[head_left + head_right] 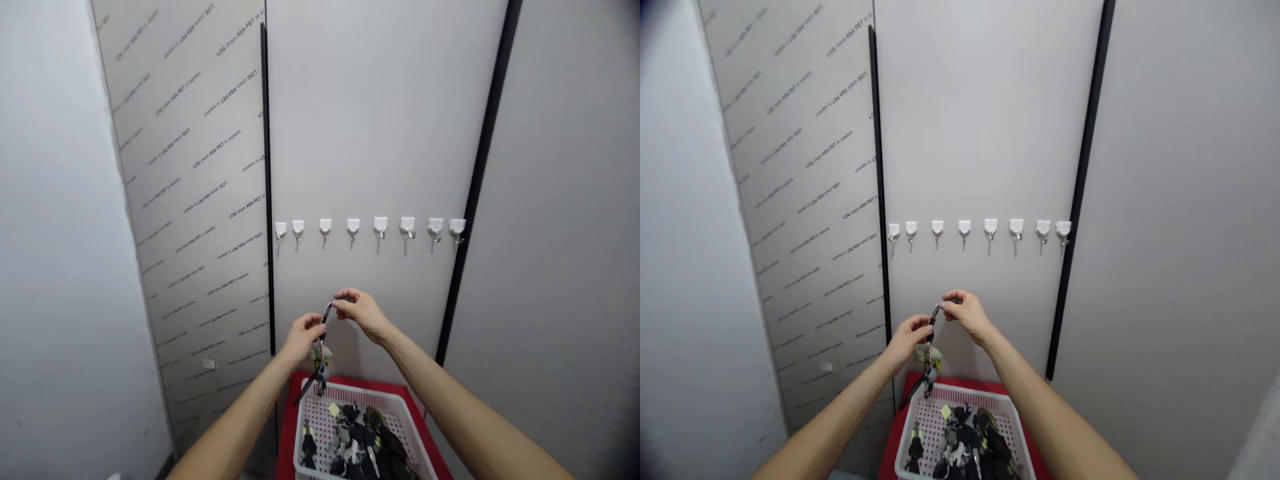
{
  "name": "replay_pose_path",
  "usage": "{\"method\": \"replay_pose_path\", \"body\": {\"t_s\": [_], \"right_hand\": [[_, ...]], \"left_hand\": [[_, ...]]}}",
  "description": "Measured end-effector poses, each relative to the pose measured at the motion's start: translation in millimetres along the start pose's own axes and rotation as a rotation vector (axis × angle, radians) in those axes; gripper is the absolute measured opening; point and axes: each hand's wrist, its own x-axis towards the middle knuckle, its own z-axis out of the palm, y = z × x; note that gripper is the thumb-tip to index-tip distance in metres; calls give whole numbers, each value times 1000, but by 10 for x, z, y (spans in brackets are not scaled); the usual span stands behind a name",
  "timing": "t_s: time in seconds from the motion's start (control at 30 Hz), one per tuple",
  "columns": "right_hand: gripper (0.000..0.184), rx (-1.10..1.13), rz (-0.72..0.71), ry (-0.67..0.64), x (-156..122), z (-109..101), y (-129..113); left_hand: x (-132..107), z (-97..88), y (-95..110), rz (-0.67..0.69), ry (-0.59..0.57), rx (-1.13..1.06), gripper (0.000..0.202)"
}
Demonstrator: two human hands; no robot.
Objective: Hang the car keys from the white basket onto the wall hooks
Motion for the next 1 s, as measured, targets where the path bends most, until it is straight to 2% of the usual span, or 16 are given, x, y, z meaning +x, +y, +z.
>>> {"method": "replay_pose_path", "body": {"t_s": [0.13, 0.3, 0.53, 0.7, 0.8, 0.93, 1.0], "right_hand": [[18, -126, -73, -62, 35, 132, -140], [24, -194, -173, -88, 113, 302, -265], [27, -159, -364, 58, 409, 590, -456], [18, -260, -416, 35, 512, 724, -537], [26, -249, -429, 50, 491, 775, -504], [23, -290, -510, 60, 520, 860, -500], [22, -333, -521, 125, 575, 905, -544]], "left_hand": [[6, -37, 26, 55, -18, 27, 25], [36, -158, 117, 132, -14, -16, 26], [135, -265, 453, 152, 167, -116, 24], [202, -335, 692, 223, 294, -170, 23], [261, -412, 749, 237, 337, -142, 23], [361, -495, 779, 281, 400, 11, 19], [397, -512, 805, 305, 402, 39, 18]]}}
